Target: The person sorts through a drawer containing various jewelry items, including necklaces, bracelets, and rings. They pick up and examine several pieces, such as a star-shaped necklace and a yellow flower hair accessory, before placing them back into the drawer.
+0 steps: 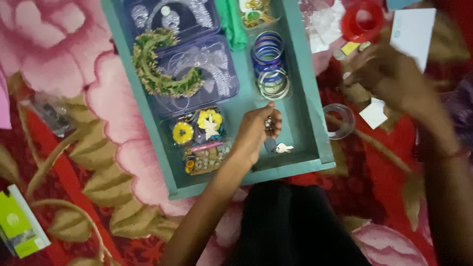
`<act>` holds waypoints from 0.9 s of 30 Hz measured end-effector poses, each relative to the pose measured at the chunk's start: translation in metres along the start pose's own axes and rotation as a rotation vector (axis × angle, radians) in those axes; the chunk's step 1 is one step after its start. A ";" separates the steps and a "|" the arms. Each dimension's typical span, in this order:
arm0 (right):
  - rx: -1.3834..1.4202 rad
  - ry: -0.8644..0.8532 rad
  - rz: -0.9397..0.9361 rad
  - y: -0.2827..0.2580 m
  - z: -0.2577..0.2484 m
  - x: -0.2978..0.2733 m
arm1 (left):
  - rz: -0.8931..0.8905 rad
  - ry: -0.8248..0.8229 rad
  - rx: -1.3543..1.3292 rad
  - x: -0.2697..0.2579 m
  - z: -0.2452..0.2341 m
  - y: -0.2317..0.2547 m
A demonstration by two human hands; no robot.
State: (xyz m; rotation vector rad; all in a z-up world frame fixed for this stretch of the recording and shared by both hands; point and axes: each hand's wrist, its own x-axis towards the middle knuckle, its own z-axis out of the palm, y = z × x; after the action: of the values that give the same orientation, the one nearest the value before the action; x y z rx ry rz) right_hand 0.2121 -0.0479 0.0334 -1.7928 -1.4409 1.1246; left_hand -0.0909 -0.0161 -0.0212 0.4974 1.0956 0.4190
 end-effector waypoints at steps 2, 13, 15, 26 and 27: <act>0.146 0.051 0.139 -0.022 -0.006 0.012 | -0.013 0.010 -0.023 0.000 0.001 -0.004; -0.369 -0.360 -0.285 -0.177 0.050 -0.002 | 0.069 -0.077 0.018 -0.014 0.002 -0.010; -0.412 -0.402 -0.212 -0.195 0.069 -0.008 | 0.073 -0.049 0.135 -0.023 0.003 -0.017; -0.479 -0.858 -0.348 -0.240 0.198 0.001 | 0.303 0.036 0.001 -0.035 -0.018 -0.104; -0.474 -0.872 -0.383 -0.236 0.207 0.002 | 0.318 0.014 -0.039 -0.035 -0.021 -0.110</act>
State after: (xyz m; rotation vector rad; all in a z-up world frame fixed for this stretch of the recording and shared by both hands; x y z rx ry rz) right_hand -0.0827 -0.0006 0.1316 -1.2008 -2.6053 1.5192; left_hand -0.1159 -0.1216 -0.0668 0.6377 1.0214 0.7215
